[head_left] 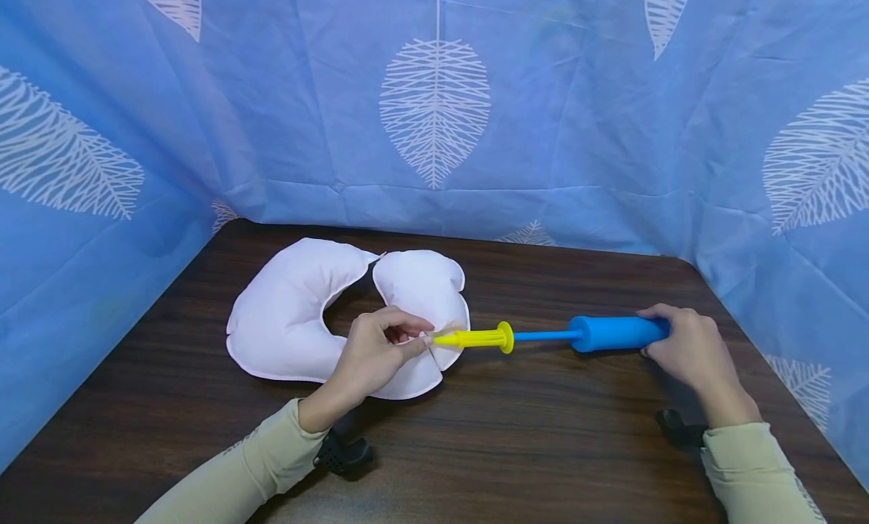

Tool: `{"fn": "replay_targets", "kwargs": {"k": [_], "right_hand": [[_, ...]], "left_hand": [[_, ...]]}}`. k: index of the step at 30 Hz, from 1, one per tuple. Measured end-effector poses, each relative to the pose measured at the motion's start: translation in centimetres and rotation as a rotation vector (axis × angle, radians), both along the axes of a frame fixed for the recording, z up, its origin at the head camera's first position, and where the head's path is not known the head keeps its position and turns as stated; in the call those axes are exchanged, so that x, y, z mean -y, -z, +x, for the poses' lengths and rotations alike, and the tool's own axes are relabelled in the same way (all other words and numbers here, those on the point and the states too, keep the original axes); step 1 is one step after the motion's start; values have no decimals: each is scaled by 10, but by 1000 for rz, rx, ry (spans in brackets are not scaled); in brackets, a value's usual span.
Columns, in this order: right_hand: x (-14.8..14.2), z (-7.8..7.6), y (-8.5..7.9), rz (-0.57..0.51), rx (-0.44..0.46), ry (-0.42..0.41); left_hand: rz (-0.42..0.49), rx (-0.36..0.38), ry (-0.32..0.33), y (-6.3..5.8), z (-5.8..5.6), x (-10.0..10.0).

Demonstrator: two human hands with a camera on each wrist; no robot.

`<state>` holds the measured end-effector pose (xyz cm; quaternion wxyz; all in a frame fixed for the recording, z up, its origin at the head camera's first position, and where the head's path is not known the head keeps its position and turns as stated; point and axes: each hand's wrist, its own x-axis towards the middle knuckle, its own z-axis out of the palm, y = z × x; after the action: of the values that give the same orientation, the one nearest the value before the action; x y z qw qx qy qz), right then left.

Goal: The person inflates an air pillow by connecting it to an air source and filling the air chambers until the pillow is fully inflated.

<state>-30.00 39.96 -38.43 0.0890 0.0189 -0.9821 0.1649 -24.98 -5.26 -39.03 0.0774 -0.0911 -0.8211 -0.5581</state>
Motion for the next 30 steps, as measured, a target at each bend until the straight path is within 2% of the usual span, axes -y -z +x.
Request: {"fn": "replay_targets", "kwargs": {"k": [5,12,15,19,24,30], "right_hand": [[19,2,2,-16,-5,-70],[69,11,-3,-47,35,-224],[84,15,-4,-27,26,-269],[89,18,-3,18,-3,-304],[82,17,-4,43,-6,-301],[51,9,-4,39,36,-205]], "left_hand": [[-5,1,2,0,0,0],[-4,-5,-2,-1,1,0],[-8,-8,5,-2,1,-1],[-12,-11,8,-2,1,-1],[-10,-9,8,-2,2,0],[-10,-1,14,-3,1,-1]]}}
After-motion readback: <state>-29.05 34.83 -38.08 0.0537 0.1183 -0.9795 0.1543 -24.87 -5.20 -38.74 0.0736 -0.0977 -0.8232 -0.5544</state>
